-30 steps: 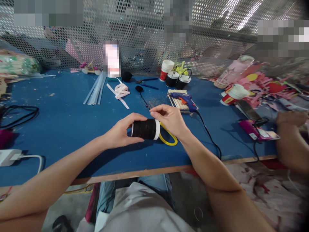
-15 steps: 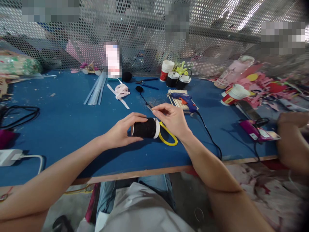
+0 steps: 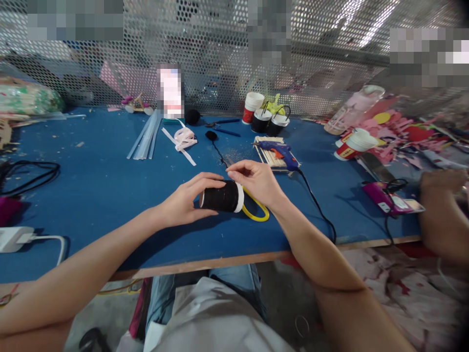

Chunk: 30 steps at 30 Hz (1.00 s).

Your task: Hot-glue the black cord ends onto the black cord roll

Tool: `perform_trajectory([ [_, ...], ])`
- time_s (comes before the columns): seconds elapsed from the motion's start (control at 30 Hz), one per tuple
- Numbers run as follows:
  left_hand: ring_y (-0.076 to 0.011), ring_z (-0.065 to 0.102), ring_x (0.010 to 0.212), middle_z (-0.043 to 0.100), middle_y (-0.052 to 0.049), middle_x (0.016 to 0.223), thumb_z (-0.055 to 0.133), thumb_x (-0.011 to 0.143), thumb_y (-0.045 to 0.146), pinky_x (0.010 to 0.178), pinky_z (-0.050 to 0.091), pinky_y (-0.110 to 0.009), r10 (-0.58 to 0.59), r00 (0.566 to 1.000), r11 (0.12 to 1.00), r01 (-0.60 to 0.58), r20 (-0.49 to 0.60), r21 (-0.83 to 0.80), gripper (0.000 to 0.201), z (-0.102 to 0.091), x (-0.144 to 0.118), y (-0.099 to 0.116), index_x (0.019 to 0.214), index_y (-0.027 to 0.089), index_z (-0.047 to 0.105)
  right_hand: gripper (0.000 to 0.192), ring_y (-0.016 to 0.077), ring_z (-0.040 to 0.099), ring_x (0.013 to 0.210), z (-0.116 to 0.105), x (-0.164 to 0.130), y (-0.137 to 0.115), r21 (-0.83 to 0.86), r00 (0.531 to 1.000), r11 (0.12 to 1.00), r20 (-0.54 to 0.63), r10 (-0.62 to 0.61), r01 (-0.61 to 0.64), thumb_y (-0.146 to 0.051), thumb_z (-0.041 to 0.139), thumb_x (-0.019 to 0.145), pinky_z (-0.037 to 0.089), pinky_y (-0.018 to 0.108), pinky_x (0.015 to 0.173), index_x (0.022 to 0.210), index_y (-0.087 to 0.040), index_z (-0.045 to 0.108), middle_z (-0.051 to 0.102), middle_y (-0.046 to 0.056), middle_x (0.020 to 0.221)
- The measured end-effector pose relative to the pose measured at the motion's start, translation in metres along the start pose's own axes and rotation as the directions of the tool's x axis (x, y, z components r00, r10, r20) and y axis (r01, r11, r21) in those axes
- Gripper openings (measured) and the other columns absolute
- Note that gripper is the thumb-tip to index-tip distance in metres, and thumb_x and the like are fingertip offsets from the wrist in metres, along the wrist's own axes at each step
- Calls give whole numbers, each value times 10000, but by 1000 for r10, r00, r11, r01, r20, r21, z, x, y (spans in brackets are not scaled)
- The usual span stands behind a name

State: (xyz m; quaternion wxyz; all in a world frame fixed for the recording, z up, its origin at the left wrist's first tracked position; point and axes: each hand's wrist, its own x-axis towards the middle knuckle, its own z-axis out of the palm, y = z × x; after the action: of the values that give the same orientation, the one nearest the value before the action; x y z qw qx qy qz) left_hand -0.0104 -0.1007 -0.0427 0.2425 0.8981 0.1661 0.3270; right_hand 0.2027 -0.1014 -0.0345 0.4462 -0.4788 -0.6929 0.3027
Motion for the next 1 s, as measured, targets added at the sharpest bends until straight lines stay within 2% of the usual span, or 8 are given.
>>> perform_trajectory([
  [0.13,-247,474,1182,510,-131,1230,712,719,261,990,411,-410,-50,997,988,41,-58,-150,536,3,1,0,1190,193,465,231,140,595,711,-4,5,5,-68,996,995,39,79,-76,-344,600,782,461,288,671,924,-171,658,668,38,799],
  [0.27,-222,549,1063,533,-94,1167,729,690,273,909,475,-371,-282,948,914,221,-144,-340,566,4,0,-6,1178,193,455,314,135,576,659,-9,4,2,-9,992,993,-43,115,-116,-457,519,824,450,276,605,831,-163,628,636,40,727],
  [0.4,-200,583,959,559,-66,1097,746,655,276,849,502,-358,-428,893,819,318,-140,-477,601,5,0,-14,1165,192,440,381,122,551,625,-7,-2,-9,128,987,983,110,121,-134,-499,456,847,431,257,568,730,-172,613,601,26,670],
  [0.57,-220,561,1012,548,-70,1114,762,629,251,918,457,-389,-438,893,788,325,-106,-523,640,7,0,-19,1175,193,434,225,100,498,588,1,-6,-7,232,977,957,162,136,-172,-397,556,814,416,248,574,760,-185,606,547,-16,643],
  [0.7,-212,576,973,537,-80,1140,720,685,328,847,497,-358,-481,875,716,354,-57,-602,656,5,-1,-20,1234,202,384,178,96,492,604,2,-7,-10,98,991,993,121,48,-60,-331,551,824,404,243,592,746,-178,599,542,-18,650],
  [0.77,-189,593,893,548,-78,1102,669,732,369,772,521,-329,-514,857,686,393,-26,-613,603,2,-1,-20,1236,190,391,165,99,497,623,1,-8,-13,22,986,1000,167,2,-5,-311,547,828,402,244,605,747,-178,603,554,-15,661],
  [0.87,-170,589,838,565,-62,1022,666,731,374,734,519,-305,-527,847,732,412,-69,-543,555,0,-1,-20,1194,166,439,166,114,530,663,-1,-9,-14,10,981,1000,195,-2,0,-329,554,825,423,253,631,777,-180,610,592,-1,703],
  [1.0,-186,585,908,567,-59,1067,690,713,332,785,500,-316,-459,882,821,372,-111,-433,564,2,-2,-19,1195,178,442,267,144,574,747,-3,-6,-10,-13,999,999,12,34,-34,-432,492,853,462,285,686,841,-186,596,628,37,816],
])
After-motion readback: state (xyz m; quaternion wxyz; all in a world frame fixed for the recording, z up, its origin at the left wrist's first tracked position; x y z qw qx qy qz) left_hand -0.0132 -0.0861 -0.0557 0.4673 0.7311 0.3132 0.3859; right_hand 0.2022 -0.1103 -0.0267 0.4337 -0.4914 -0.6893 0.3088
